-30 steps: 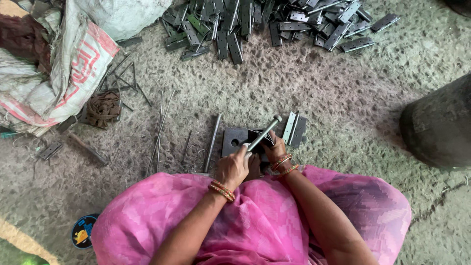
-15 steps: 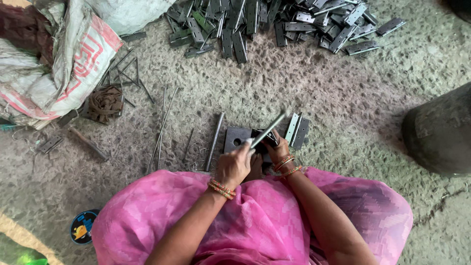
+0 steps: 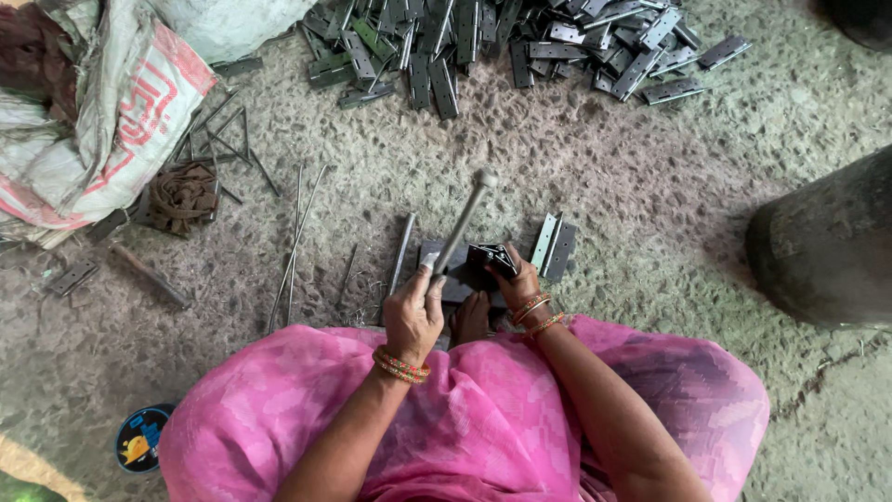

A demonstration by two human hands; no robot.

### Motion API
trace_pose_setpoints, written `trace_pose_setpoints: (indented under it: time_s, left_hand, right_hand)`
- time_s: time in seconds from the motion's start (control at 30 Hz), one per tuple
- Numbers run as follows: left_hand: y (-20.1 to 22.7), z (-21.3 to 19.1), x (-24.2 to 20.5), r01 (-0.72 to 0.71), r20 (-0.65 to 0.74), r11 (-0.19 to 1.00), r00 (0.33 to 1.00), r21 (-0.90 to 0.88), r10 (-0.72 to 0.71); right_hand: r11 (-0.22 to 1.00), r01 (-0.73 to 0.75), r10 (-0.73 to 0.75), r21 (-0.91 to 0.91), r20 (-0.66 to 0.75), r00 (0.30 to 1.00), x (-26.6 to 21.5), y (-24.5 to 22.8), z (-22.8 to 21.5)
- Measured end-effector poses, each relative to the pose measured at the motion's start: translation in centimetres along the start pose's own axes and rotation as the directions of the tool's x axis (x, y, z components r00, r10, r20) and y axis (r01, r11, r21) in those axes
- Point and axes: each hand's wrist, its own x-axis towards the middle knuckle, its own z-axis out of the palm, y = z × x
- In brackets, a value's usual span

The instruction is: The person sits on the floor and assembles metal hinges by inserting pins into hinge leaves using a metal rod and a block. They repeatedly pick up hinge parts, align them, and push the pin through to join the pieces, then place the finished hinges into a pile.

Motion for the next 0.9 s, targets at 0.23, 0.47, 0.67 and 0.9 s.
trace_pose_setpoints:
  time_s: [0.23, 0.47, 0.67, 0.9]
  left_hand:
    - [-1.9, 1.5, -0.7, 0.242, 0.361, 0.899, 0.853, 0.366, -0.377]
    - [-0.8, 1.2, -2.2, 0.227, 0.115, 0.967, 0.964, 0.111, -0.240]
    - [-1.8, 3.1, -2.3, 0.284, 0.336, 0.937, 0.879, 0.203, -0.339]
    - [-9.7, 5.1, -3.5, 0.441, 0.133, 0.895, 0.885, 0.068, -0.446]
  right_hand:
    - [0.998, -0.029, 0.033, -0.052, 0.075, 0.997, -0.6, -0.6, -1.1]
    - [0.993, -0.115, 0.114, 0.003, 0.060, 0.992, -1.6, 0.4, -1.7]
    - [0.993, -0.029, 0.041, -0.111, 0.103, 0.994, 0.2, -2.6, -2.7]
    - [0.911, -0.412, 0.413, -0.028, 0.072, 0.908, -0.6, -9.2, 1.7]
